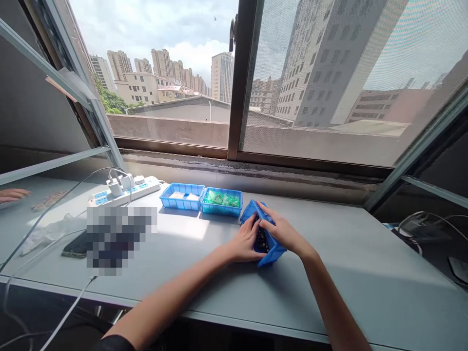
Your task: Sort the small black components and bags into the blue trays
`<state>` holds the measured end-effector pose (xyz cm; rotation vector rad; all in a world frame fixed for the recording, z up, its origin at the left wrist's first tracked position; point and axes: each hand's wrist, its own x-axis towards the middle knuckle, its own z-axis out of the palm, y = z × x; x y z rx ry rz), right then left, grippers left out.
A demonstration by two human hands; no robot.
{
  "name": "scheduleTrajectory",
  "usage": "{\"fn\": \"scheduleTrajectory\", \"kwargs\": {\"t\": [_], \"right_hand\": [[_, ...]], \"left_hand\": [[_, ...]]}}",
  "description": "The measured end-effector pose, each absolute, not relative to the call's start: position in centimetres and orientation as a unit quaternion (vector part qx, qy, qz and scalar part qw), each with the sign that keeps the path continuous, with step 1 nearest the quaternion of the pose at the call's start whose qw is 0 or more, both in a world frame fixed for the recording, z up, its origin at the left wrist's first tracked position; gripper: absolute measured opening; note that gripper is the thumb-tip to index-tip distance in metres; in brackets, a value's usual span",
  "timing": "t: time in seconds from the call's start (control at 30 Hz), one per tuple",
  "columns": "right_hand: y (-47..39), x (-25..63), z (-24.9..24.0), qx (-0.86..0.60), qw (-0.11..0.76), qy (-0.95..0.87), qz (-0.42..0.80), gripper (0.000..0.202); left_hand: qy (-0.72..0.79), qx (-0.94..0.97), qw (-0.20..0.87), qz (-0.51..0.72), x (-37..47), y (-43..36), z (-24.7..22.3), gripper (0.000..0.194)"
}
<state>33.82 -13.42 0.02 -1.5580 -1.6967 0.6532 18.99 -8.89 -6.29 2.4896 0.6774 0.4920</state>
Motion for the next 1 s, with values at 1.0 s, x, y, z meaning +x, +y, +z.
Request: {"fn": "scheduleTrajectory", "kwargs": {"t": [1.0], "right_hand": [[-21.3, 31.0, -3.7, -0.640, 0.525, -0.527, 0.193, 0.098]], "left_hand": [[0.308, 0.930, 0.128, 0.154, 18.9, -9.8, -5.5, 0.075]]}}
